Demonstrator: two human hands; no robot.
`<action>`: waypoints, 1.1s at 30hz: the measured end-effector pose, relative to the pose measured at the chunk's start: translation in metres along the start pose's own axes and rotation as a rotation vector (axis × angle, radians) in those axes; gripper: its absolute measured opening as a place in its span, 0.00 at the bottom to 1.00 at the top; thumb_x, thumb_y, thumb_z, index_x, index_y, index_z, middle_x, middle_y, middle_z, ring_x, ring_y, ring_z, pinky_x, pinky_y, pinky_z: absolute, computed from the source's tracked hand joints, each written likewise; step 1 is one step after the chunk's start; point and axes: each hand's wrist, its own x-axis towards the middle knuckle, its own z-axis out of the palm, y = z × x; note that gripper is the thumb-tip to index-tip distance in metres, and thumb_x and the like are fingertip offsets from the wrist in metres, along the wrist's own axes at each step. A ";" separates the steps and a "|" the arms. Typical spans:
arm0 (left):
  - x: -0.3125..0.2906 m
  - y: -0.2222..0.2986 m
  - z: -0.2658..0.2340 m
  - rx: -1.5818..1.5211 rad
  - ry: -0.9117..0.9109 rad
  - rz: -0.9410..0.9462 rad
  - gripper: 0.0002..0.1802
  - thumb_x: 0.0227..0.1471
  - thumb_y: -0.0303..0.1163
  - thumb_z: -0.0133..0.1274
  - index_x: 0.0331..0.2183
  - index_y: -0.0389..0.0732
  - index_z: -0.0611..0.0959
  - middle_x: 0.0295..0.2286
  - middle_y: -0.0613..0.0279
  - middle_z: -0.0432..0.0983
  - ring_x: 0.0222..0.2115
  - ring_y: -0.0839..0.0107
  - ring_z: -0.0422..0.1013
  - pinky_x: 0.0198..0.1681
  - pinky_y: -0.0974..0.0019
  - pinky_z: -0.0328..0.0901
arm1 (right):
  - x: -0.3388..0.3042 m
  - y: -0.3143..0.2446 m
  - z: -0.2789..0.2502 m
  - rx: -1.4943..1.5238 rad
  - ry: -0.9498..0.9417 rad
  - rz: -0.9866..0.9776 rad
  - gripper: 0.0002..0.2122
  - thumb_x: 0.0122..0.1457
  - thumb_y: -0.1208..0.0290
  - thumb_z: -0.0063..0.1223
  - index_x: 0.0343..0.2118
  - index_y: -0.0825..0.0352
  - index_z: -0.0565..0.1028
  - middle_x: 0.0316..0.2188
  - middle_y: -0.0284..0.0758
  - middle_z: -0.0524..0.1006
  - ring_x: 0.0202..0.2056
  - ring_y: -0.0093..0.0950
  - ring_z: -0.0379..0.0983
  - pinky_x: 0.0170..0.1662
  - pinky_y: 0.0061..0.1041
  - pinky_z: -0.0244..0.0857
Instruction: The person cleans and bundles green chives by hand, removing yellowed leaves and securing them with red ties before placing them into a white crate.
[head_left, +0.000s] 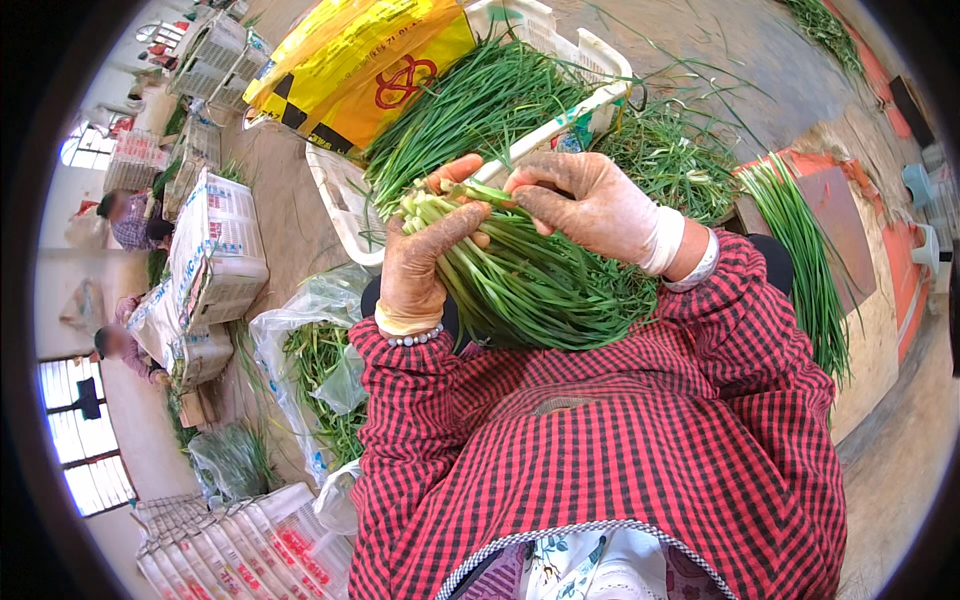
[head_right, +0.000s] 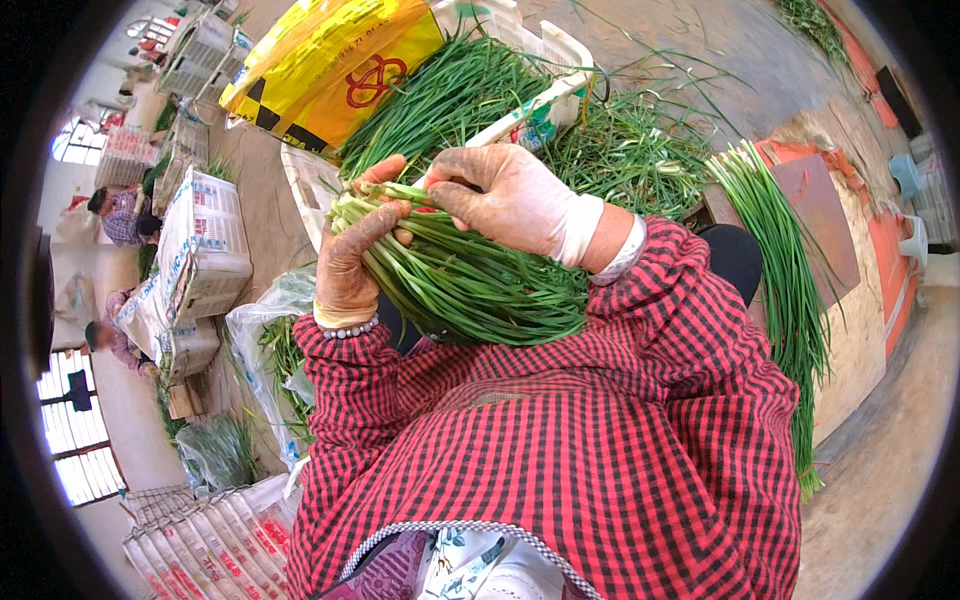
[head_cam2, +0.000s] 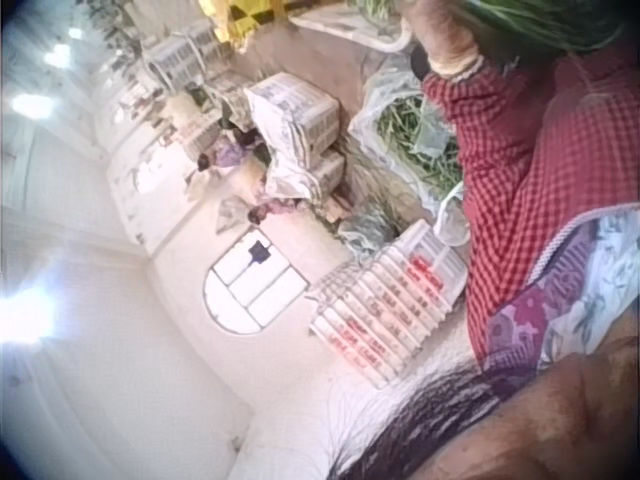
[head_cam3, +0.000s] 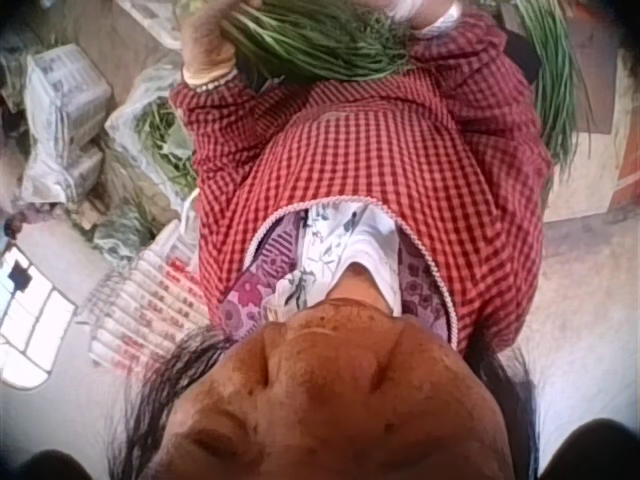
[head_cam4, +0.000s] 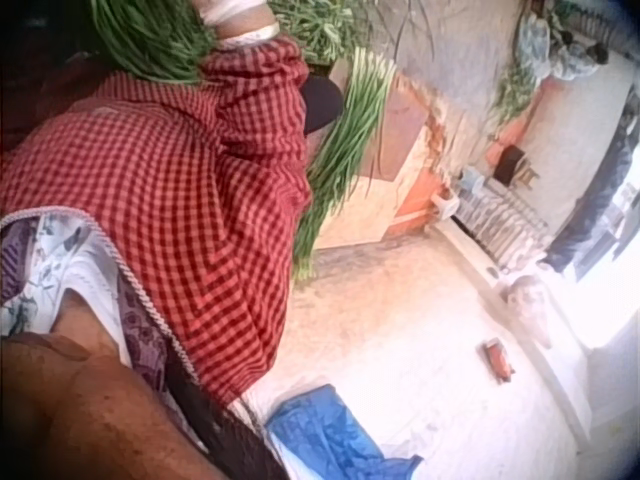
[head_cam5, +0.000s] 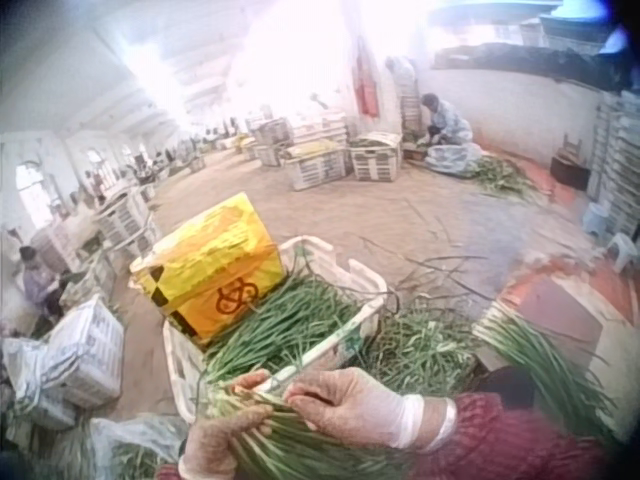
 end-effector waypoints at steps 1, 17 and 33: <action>0.000 0.001 -0.001 0.050 0.001 -0.019 0.24 0.47 0.21 0.60 0.49 0.34 0.79 0.31 0.62 0.80 0.24 0.77 0.74 0.31 0.76 0.69 | -0.001 -0.002 0.000 0.027 -0.010 0.009 0.06 0.64 0.72 0.52 0.39 0.69 0.76 0.25 0.27 0.76 0.24 0.15 0.70 0.29 0.17 0.65; 0.006 -0.016 -0.043 -0.231 0.185 0.159 0.17 0.54 0.27 0.57 0.46 0.35 0.76 0.30 0.58 0.78 0.25 0.71 0.75 0.30 0.71 0.72 | -0.007 0.000 -0.056 -1.180 0.500 -0.485 0.09 0.54 0.69 0.60 0.39 0.57 0.80 0.34 0.33 0.79 0.37 0.33 0.77 0.38 0.33 0.73; -0.005 -0.030 -0.041 -0.493 0.042 0.228 0.18 0.59 0.31 0.53 0.50 0.37 0.74 0.37 0.54 0.78 0.30 0.65 0.76 0.32 0.57 0.77 | -0.011 0.014 0.019 -0.845 0.047 -0.535 0.06 0.52 0.69 0.57 0.32 0.60 0.75 0.26 0.34 0.74 0.29 0.38 0.76 0.30 0.37 0.70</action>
